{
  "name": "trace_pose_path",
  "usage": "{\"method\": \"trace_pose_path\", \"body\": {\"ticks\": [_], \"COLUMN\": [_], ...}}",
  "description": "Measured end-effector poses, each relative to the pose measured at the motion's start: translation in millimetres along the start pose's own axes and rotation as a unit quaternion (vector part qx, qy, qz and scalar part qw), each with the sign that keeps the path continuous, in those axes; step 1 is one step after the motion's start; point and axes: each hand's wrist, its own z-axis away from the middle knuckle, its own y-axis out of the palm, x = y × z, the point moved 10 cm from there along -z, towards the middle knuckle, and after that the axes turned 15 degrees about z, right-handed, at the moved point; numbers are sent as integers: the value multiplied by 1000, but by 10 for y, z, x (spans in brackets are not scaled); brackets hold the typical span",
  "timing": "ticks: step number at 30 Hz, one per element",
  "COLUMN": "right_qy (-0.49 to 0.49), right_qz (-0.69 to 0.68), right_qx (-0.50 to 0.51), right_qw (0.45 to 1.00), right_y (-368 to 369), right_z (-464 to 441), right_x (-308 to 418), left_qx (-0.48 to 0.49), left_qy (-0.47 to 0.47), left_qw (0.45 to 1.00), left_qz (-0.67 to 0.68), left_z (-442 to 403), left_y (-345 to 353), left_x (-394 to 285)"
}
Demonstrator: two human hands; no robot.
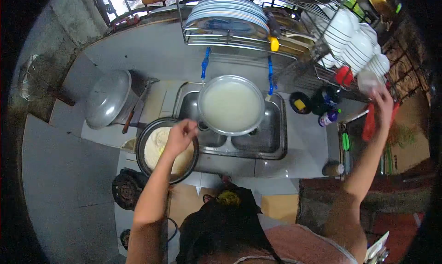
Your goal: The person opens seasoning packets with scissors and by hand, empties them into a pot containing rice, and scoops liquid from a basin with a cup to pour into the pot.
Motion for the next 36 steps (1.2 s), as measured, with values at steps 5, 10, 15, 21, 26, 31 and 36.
{"method": "trace_pose_path", "body": {"ticks": [5,10,15,21,26,31,36], "right_qy": [56,181,-50,-35,-20,-74,39], "right_qz": [175,-35,109,126,94,182,111], "right_qx": [80,314,332,318,354,284,345], "right_qw": [980,931,936,939,930,938,931], "right_y": [1065,3447,5149,6743,7571,7980,8322], "right_z": [1324,2569,2462,1807,1599,1491,1564], "right_x": [282,-928,-818,-394,-149,-186,-510], "left_qx": [-86,-77,-133,-155,-64,-168,-361], "left_qy": [52,-32,-36,130,45,-90,-247], "left_qw": [989,982,986,967,996,981,899], "left_qz": [-112,-172,-94,-155,49,47,24], "left_z": [-1743,-2453,-2486,-2867,-1691,473,2492], "left_y": [-30,280,660,873,445,-504,-1256], "left_x": [227,111,198,500,89,718,1622]}}
